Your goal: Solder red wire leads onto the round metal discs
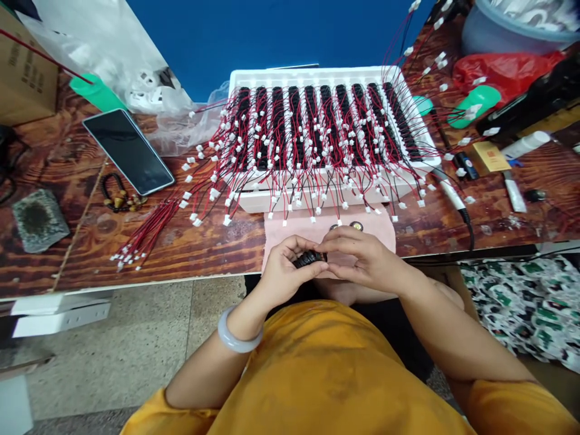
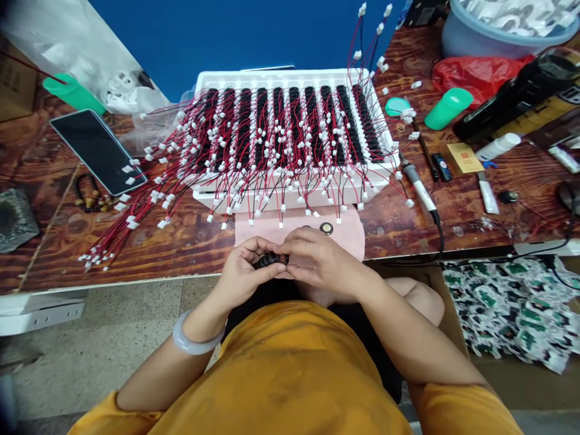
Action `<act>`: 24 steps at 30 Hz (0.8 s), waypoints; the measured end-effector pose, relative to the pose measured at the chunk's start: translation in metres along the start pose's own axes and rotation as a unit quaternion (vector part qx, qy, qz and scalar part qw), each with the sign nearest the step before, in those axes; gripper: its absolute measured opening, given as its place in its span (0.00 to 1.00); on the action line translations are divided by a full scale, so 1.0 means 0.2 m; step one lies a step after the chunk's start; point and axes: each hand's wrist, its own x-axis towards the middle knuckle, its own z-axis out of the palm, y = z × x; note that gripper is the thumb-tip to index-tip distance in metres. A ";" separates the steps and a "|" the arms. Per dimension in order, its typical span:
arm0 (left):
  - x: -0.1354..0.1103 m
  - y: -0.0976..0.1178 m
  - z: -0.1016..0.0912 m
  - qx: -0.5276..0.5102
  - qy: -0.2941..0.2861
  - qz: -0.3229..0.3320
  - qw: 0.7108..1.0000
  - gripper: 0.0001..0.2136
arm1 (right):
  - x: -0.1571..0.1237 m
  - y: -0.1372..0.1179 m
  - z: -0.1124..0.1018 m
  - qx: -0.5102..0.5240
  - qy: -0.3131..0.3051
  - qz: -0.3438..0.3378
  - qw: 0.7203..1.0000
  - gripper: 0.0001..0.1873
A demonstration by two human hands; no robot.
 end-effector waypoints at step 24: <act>-0.03 -0.04 -0.14 0.028 0.062 0.015 0.998 0.13 | 0.13 0.25 0.02 -0.058 -0.003 0.112 0.992 0.09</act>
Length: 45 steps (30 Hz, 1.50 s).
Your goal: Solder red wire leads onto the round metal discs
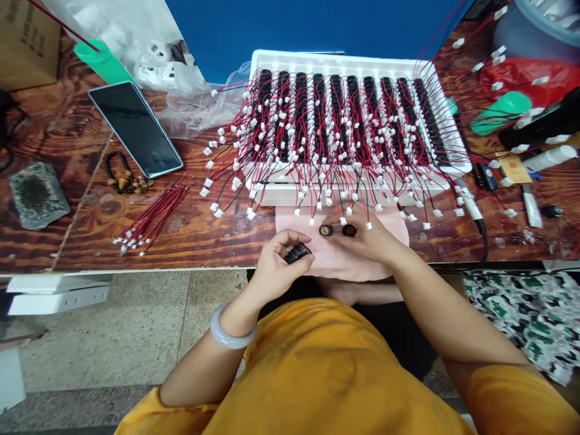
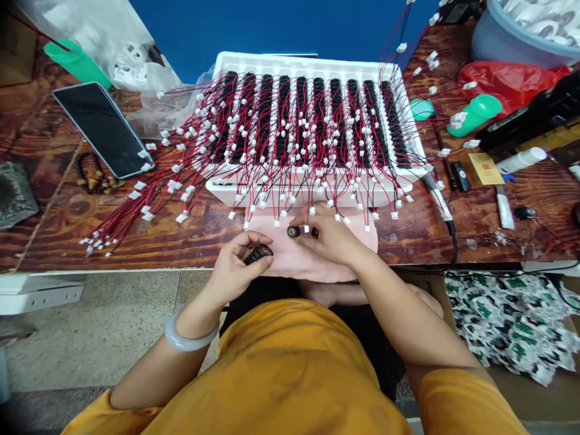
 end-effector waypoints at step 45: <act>0.00 -0.02 -0.02 -0.146 -0.022 -0.050 0.988 0.17 | -0.06 -0.16 0.08 0.073 0.030 0.044 0.996 0.12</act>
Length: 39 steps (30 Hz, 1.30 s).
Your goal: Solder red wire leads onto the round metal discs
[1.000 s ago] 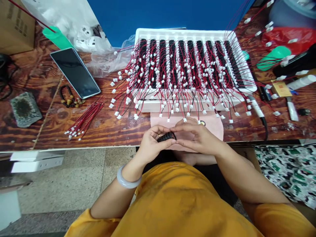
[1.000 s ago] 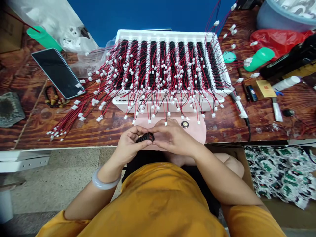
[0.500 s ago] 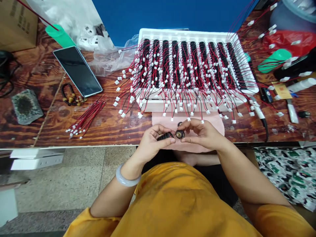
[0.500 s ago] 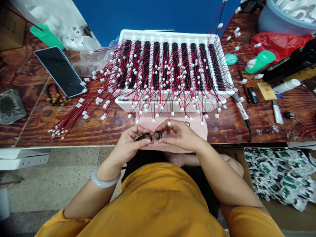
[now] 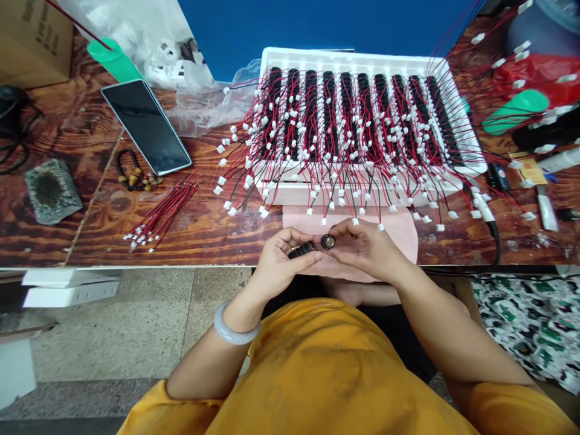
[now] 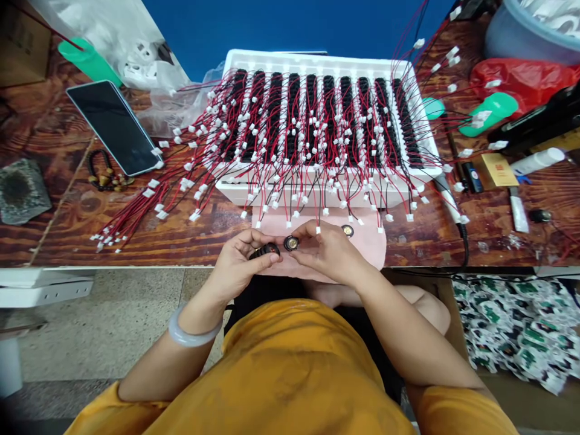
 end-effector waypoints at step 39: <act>-0.02 0.04 -0.02 -0.055 0.017 -0.031 0.998 0.19 | 0.00 -0.14 0.08 -0.024 -0.009 -0.124 0.992 0.17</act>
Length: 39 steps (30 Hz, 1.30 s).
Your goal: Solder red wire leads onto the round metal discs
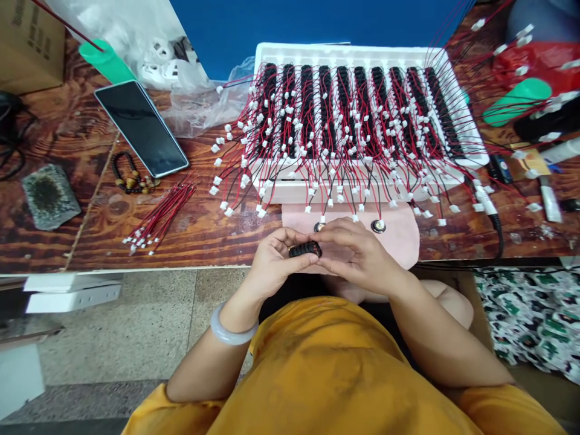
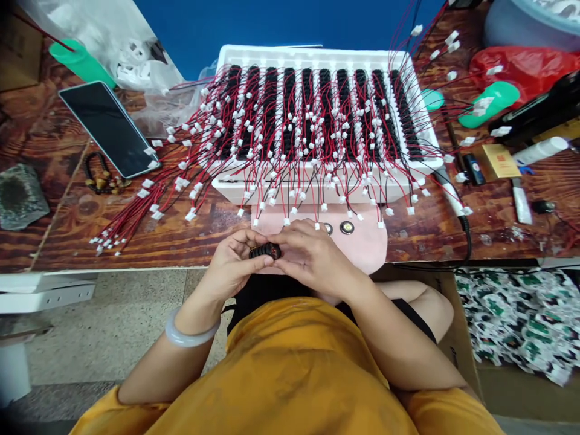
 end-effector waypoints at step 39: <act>-0.01 0.02 -0.11 -0.044 0.107 -0.015 0.993 0.19 | 0.15 0.17 0.12 -0.177 -0.007 0.150 0.973 0.11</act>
